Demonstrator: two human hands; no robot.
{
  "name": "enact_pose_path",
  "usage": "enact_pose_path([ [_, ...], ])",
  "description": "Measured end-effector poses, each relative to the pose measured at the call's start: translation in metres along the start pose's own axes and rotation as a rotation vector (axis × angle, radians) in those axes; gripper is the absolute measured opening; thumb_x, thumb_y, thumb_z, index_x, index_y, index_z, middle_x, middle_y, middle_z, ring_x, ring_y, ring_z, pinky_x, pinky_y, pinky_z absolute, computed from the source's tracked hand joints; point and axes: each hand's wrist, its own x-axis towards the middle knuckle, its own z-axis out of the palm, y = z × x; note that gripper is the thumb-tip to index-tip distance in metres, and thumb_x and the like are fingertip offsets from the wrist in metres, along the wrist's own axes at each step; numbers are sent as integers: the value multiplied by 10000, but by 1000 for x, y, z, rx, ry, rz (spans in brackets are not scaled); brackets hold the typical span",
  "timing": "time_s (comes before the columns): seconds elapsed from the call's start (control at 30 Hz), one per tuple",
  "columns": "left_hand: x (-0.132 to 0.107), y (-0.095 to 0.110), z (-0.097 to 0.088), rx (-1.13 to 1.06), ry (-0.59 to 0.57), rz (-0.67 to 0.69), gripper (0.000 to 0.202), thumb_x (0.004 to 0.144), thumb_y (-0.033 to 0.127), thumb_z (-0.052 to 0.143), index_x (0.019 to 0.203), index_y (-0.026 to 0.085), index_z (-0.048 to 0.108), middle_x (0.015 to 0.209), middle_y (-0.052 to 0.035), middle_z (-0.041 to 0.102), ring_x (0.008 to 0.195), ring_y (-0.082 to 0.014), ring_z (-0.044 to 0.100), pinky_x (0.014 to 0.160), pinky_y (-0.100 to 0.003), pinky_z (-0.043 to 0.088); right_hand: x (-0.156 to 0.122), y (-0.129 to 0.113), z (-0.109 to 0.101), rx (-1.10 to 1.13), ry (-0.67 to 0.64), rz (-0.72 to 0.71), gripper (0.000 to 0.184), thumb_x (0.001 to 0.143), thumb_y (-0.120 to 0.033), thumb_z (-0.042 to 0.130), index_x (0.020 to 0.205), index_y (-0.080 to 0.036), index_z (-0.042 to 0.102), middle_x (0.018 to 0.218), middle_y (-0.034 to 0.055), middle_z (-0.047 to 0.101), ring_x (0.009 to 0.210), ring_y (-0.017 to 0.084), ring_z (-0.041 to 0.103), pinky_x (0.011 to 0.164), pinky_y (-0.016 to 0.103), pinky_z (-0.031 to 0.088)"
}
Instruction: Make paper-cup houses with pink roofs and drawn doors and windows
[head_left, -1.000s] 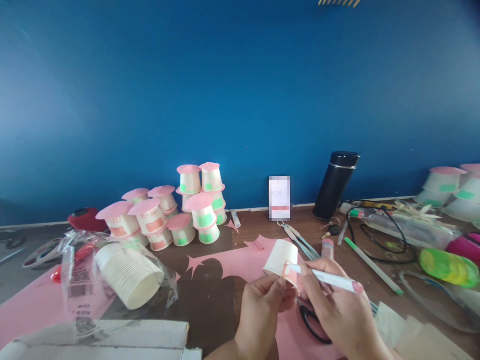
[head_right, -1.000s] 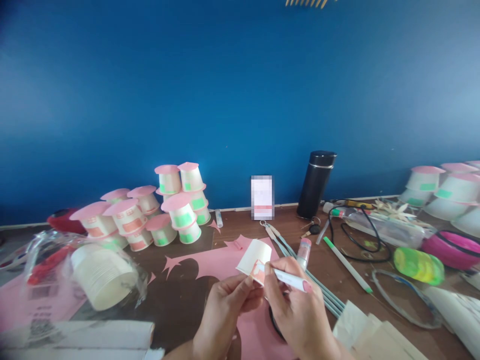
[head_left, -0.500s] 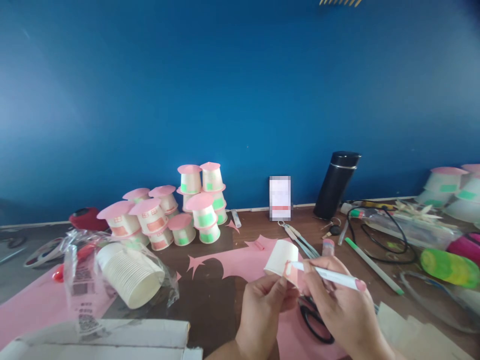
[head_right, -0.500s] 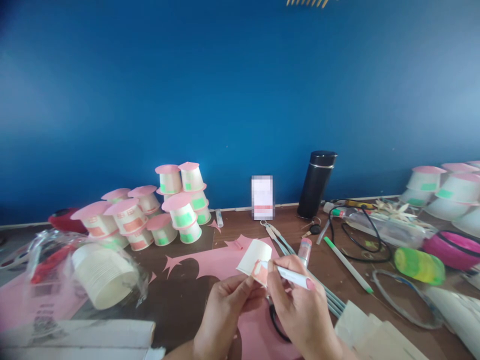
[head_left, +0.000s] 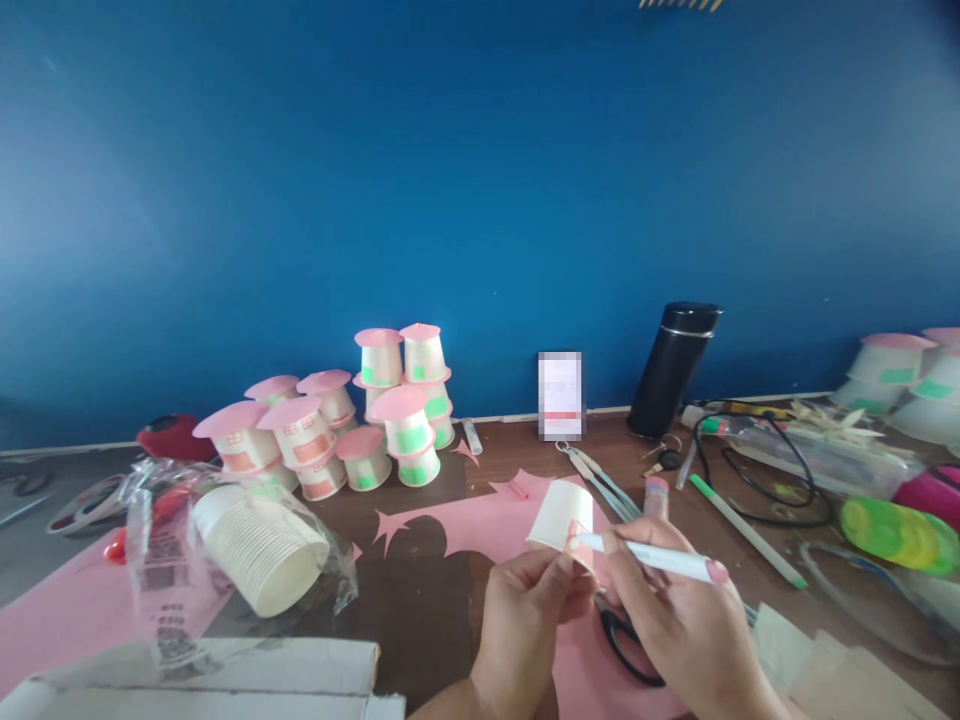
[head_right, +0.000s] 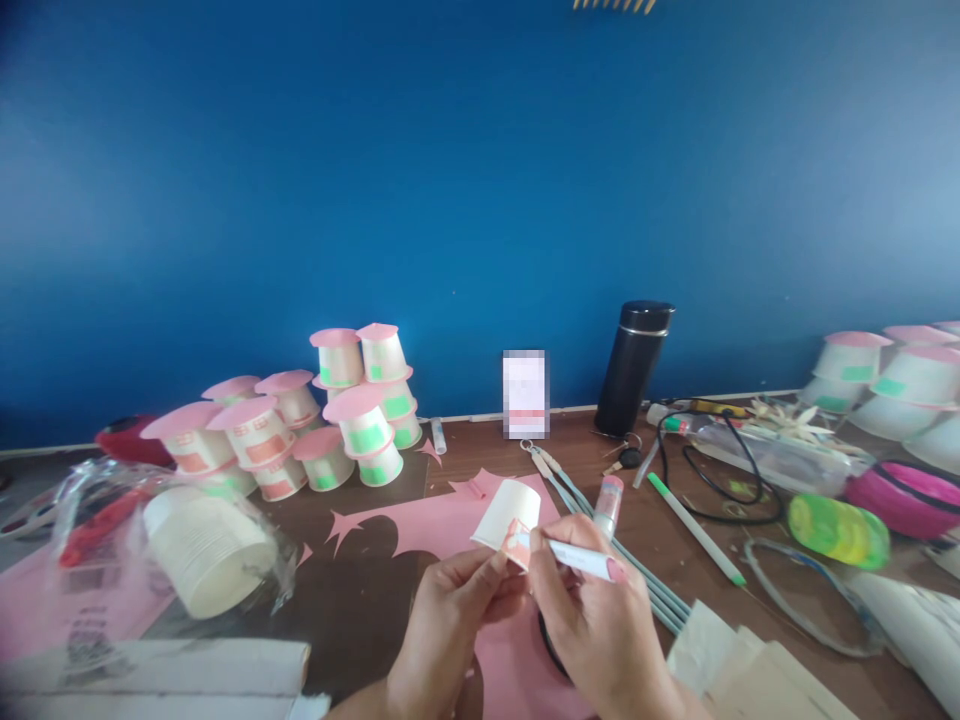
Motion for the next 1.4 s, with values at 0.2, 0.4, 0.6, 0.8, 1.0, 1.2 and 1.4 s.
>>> enact_pose_path([
  [0.2,1,0,0,0,17,-10,391,705,462,728,772,77,755,709,-103,707,696,-175,648,704,-282,535,-1,-2,-1,25,-30,-5,267,919,-387,482,712,-232,545,606,-14,678,487,130,620,507,211,459],
  [0.4,1,-2,-1,-1,12,3,379,710,458,726,733,80,751,666,-81,683,660,-150,624,676,-258,525,-3,-1,-2,52,-47,14,263,909,-398,495,711,-232,542,591,-22,668,451,120,594,507,208,464],
  [0.6,1,-2,-2,4,10,-4,410,698,490,726,766,87,758,684,-87,692,673,-154,627,685,-263,522,-2,0,1,43,-47,39,261,911,-410,487,735,-231,561,591,-31,650,474,121,604,508,204,462],
  [0.8,5,-6,0,-38,37,-20,440,618,530,767,664,95,734,632,-79,678,652,-160,635,638,-244,512,-2,0,1,20,-20,28,304,923,-429,455,708,-231,537,587,-18,642,484,137,607,491,214,461],
  [1.0,13,-16,-2,-87,68,-21,492,532,574,794,628,96,727,570,-77,664,576,-152,619,589,-242,499,-1,-2,3,81,-15,-3,282,927,-403,451,711,-235,521,592,-24,622,504,136,615,526,206,486],
  [1.2,14,-15,-3,-59,87,-29,519,486,606,798,585,104,708,546,-64,644,534,-149,588,578,-279,508,-3,0,5,111,-38,4,277,928,-380,457,702,-233,518,591,-24,593,515,132,599,505,195,469],
  [1.4,21,-22,-8,-72,51,-33,562,479,643,785,585,98,703,487,-40,596,469,-117,544,525,-247,482,-4,3,8,149,-35,-21,267,922,-365,467,705,-226,539,578,-37,542,466,113,548,480,187,457],
])
